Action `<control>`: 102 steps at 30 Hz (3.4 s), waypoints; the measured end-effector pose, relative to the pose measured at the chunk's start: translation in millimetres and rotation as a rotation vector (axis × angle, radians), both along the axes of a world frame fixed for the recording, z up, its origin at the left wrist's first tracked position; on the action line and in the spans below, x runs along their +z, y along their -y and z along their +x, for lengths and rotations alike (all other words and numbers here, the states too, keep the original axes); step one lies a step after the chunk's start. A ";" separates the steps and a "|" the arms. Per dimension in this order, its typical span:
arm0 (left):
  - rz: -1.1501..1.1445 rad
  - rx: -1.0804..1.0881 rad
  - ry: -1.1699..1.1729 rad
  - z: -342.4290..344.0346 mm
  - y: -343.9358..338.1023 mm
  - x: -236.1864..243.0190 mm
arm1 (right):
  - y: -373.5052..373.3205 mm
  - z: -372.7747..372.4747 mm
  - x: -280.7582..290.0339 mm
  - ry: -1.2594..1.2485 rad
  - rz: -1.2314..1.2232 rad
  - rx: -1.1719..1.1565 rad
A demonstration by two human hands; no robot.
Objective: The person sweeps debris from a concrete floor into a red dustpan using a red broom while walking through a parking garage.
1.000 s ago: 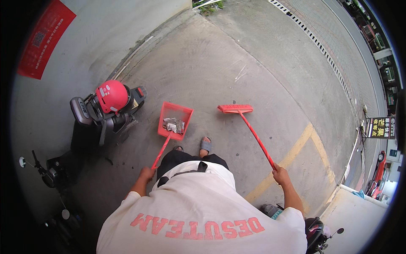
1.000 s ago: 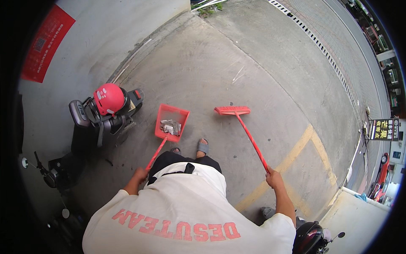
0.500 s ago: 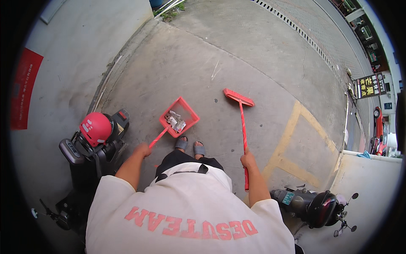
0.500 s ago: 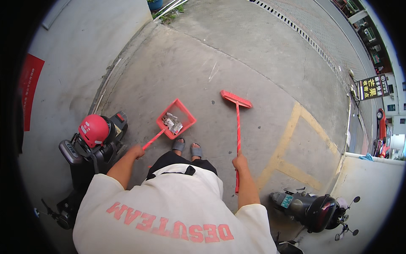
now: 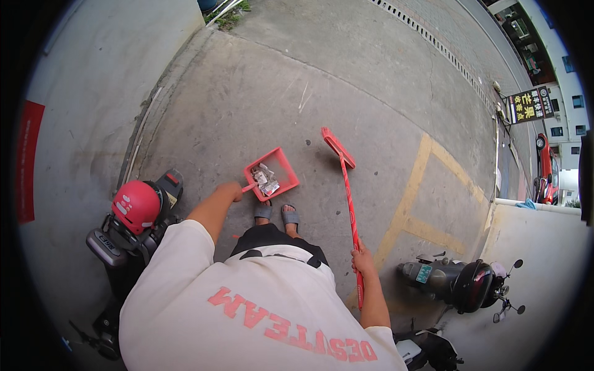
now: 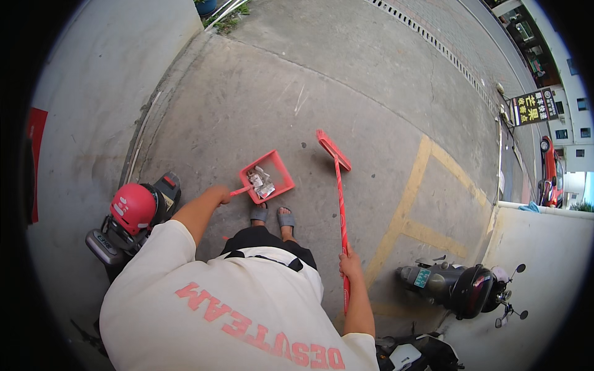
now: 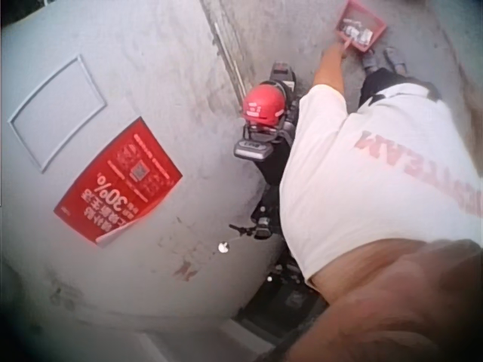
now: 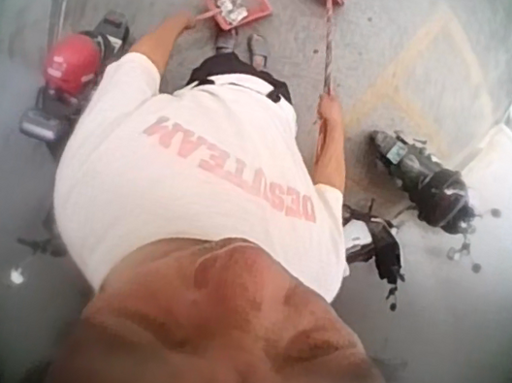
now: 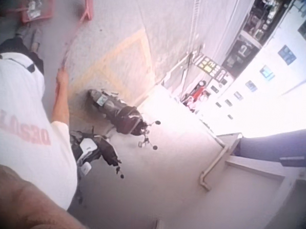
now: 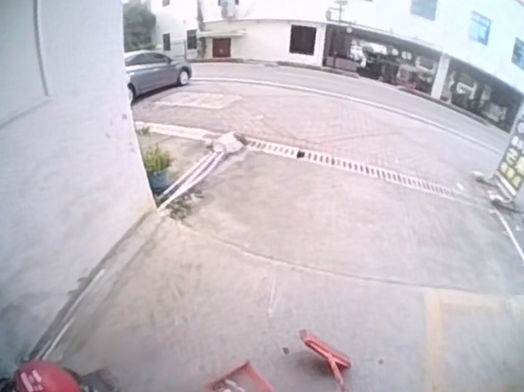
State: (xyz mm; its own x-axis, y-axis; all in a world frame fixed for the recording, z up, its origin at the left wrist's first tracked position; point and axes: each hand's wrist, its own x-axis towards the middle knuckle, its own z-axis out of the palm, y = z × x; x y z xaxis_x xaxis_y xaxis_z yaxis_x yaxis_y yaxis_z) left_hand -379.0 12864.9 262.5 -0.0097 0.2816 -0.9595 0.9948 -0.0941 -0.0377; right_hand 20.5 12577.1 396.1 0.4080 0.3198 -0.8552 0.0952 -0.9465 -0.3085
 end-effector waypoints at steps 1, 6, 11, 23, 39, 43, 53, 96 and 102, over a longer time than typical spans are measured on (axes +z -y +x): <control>-0.008 -0.024 0.004 6.0 -6.6 0.4 | -12.2 -0.2 -1.8 -0.001 0.028 -0.043; 0.051 -0.301 0.118 45.1 -25.5 11.6 | -70.1 -14.3 -14.4 -0.015 0.087 -0.006; -0.100 -0.401 0.062 56.5 -24.0 -33.6 | -65.0 -59.4 -13.7 -0.102 -0.004 0.008; -0.098 -0.335 0.036 65.5 -24.4 -16.0 | -61.5 -47.6 71.9 -0.248 0.024 0.064; -0.030 -0.320 0.042 47.8 -8.2 -62.6 | -47.6 -56.0 37.9 -0.488 -0.004 0.230; 0.042 -0.400 0.156 66.3 -3.6 3.9 | -1.6 -62.2 95.6 -0.485 -0.044 0.080; -0.205 -0.430 0.020 77.0 -3.2 -13.6 | -8.7 -75.0 -3.6 -0.296 0.175 -0.264; -0.033 -0.564 0.654 85.4 7.9 61.6 | 98.1 92.6 14.1 -0.026 0.233 -0.690; 0.013 -0.659 0.547 164.5 -20.6 44.4 | 103.9 127.1 15.4 -0.209 0.398 -1.130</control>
